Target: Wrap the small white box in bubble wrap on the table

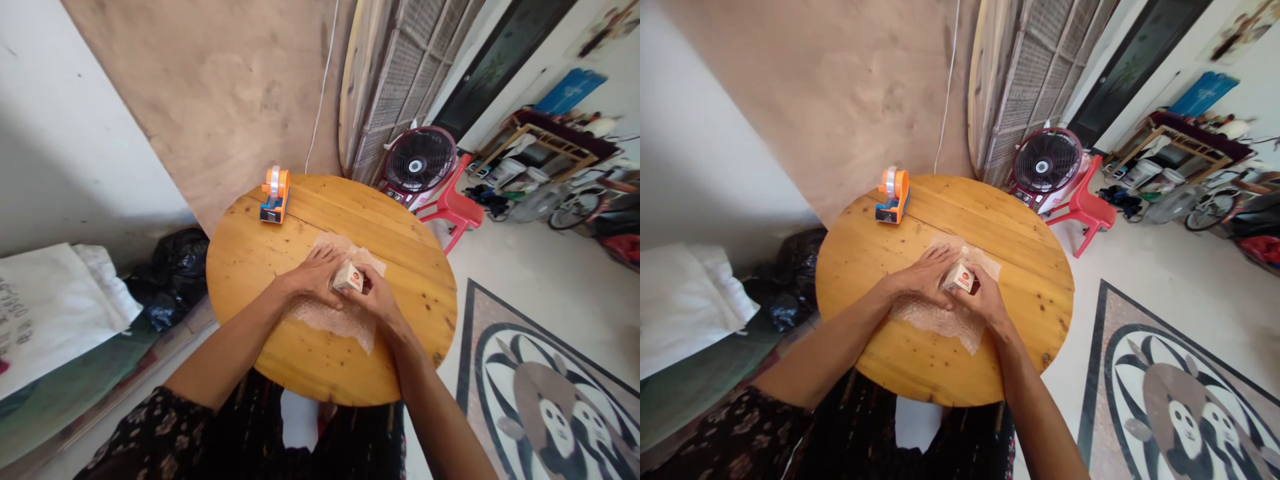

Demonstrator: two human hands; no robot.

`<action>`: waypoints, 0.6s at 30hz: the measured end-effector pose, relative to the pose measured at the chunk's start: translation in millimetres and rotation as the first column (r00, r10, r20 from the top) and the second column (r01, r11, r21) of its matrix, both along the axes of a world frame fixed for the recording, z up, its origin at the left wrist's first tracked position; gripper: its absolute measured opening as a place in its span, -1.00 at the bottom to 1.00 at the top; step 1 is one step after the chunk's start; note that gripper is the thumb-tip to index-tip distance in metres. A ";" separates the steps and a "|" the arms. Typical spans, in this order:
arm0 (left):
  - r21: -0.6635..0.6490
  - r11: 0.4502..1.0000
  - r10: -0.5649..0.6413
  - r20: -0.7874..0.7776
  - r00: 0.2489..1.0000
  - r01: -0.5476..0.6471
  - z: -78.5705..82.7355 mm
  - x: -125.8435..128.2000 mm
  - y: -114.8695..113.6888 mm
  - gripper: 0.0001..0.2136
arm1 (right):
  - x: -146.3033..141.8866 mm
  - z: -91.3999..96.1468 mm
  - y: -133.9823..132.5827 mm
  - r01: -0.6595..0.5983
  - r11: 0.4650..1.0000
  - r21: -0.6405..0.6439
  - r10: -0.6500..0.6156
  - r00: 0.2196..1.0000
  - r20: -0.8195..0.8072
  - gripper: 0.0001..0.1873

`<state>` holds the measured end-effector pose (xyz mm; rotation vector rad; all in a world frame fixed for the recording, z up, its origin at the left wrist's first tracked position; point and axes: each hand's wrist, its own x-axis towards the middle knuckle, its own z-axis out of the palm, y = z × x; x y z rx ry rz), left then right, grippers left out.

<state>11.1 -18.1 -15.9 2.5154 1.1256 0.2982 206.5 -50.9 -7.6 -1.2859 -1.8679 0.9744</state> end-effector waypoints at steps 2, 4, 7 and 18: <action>-0.004 1.000 0.011 0.003 1.000 -0.011 0.1 0.4 -0.4 0.09 | -1.2 -2.5 -1.3 0.002 0.998 0.061 -0.008 0.995 0.097 -0.46; -0.006 1.000 0.013 0.002 1.000 -0.013 0.8 0.7 -0.7 0.10 | -4.2 -4.1 -3.4 0.007 0.993 0.116 -0.026 0.986 0.164 -0.46; -0.010 1.000 0.004 0.005 1.000 -0.004 1.4 0.1 -0.6 0.09 | -7.7 -5.9 -6.3 0.009 0.986 0.168 -0.044 0.977 0.211 -0.44; -0.060 0.998 0.028 0.007 1.000 -0.027 4.9 -1.4 -1.9 0.10 | -9.1 -7.7 -9.4 0.011 0.968 0.250 -0.089 0.948 0.304 -0.36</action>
